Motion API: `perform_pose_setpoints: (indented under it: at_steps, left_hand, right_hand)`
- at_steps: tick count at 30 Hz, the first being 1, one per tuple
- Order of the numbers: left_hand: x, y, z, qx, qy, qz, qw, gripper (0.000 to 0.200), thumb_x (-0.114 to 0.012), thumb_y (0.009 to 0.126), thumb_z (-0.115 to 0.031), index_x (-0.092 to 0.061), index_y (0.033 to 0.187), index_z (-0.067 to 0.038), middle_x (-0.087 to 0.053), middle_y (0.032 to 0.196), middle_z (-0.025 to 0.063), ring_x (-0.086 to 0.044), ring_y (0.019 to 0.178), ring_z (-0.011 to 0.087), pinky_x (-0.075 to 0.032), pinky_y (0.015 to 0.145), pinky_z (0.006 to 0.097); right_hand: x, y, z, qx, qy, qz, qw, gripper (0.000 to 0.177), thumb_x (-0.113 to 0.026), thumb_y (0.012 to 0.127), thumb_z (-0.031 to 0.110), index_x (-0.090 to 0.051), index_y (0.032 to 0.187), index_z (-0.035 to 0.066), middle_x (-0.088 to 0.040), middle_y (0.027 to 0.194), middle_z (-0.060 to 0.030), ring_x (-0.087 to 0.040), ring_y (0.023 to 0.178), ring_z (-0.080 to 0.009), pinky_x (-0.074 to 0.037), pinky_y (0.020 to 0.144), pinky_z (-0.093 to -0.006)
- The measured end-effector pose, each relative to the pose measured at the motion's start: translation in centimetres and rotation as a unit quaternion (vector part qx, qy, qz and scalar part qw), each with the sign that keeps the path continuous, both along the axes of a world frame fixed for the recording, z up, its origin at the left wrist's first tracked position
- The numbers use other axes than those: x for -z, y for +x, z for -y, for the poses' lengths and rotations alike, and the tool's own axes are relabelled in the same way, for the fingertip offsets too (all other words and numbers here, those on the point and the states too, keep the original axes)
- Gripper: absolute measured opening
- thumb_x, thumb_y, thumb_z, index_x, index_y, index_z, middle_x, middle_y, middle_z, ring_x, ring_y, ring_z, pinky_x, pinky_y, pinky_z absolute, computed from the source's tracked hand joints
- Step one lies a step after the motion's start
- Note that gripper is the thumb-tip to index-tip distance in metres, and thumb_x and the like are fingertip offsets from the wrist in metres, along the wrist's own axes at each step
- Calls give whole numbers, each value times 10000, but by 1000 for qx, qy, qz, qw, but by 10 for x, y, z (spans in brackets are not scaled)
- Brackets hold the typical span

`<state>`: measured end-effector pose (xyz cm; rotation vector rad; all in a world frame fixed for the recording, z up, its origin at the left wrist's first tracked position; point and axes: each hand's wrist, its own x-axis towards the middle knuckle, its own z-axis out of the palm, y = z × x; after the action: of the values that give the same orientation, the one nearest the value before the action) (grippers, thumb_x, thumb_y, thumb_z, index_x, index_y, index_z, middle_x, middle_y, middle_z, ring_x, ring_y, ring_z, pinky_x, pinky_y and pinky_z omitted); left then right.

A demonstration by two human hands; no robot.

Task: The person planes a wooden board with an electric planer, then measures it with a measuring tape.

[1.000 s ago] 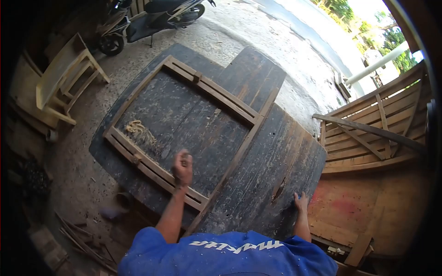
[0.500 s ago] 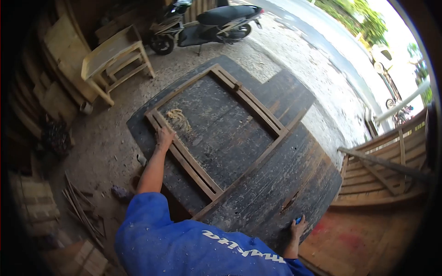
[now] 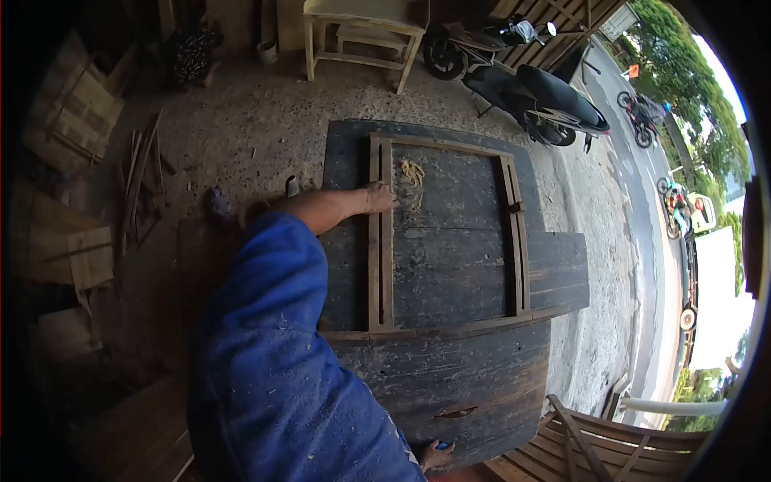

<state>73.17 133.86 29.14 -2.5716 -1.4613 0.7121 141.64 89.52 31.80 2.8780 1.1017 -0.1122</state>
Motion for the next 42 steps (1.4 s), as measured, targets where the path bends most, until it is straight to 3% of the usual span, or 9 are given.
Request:
perform_pose_setpoints:
  at_steps: [9,13,15,19,22,29,32,34,42]
  left_hand:
    - [50,-12,6,-48,234,275,931,400,-560,1022,-395,-638,1303,-121,-642,1241,160,-647,1091,383,-451,1035,550]
    - [-13,4,4,-78,13,122,989,331,-565,1027,-364,-743,1103,-96,-659,1076,146,-651,870,342,-470,707,490]
    - [-11,10,4,109,19,-230,967,394,-574,982,-275,-674,1312,-85,-644,1196,175,-620,1067,395,-479,694,495]
    - [180,-3,-93,62,104,-5,993,338,-697,869,-357,-708,1039,-65,-664,1047,136,-668,984,321,-503,692,405]
    - [-10,-23,-22,28,-55,168,984,379,-716,886,-335,-600,1137,-75,-628,1004,137,-643,956,295,-514,762,507]
    - [3,-14,-14,-18,13,201,979,578,-756,839,-544,-584,1136,-79,-620,1013,129,-633,973,270,-509,857,430]
    - [73,22,-8,-275,84,564,774,522,-744,889,-533,-566,1075,-79,-575,978,90,-584,916,204,-478,786,364]
    - [113,42,-12,-214,146,840,476,477,-696,936,-530,-573,894,-71,-515,805,41,-515,763,156,-422,687,333]
    - [20,22,-3,-362,118,705,599,655,-605,947,-572,-441,557,-72,-342,504,20,-321,500,139,-290,524,391]
  right_hand:
    - [2,2,-19,-25,-20,5,999,764,-787,812,196,-438,1491,167,-460,1340,-230,-524,1205,-443,-464,1008,-536]
    - [4,2,-30,-38,-30,7,999,767,-785,809,201,-438,1492,169,-460,1342,-234,-524,1203,-448,-463,1007,-540]
    - [7,8,-41,-43,-28,9,999,768,-784,808,203,-437,1493,170,-460,1343,-237,-524,1202,-450,-462,1007,-542]
    - [-4,2,-41,-43,-38,13,998,771,-783,806,208,-436,1493,172,-460,1345,-241,-524,1200,-455,-462,1006,-546]
    - [8,-3,-50,-42,-38,8,998,773,-782,804,212,-435,1494,173,-460,1346,-244,-525,1199,-458,-461,1005,-548]
    - [15,12,-31,-6,-47,11,999,777,-779,800,220,-434,1495,177,-460,1350,-252,-525,1195,-466,-460,1003,-555]
    - [22,5,-39,13,-40,8,999,779,-778,799,224,-433,1496,178,-460,1352,-255,-525,1194,-470,-459,1002,-558]
    - [25,-1,-43,24,-37,7,999,780,-777,798,226,-433,1496,179,-460,1353,-257,-525,1193,-472,-459,1002,-560]
    - [19,-42,39,87,-31,-67,993,712,-758,839,198,-428,1463,100,-408,1375,-257,-503,1232,-493,-471,1019,-538]
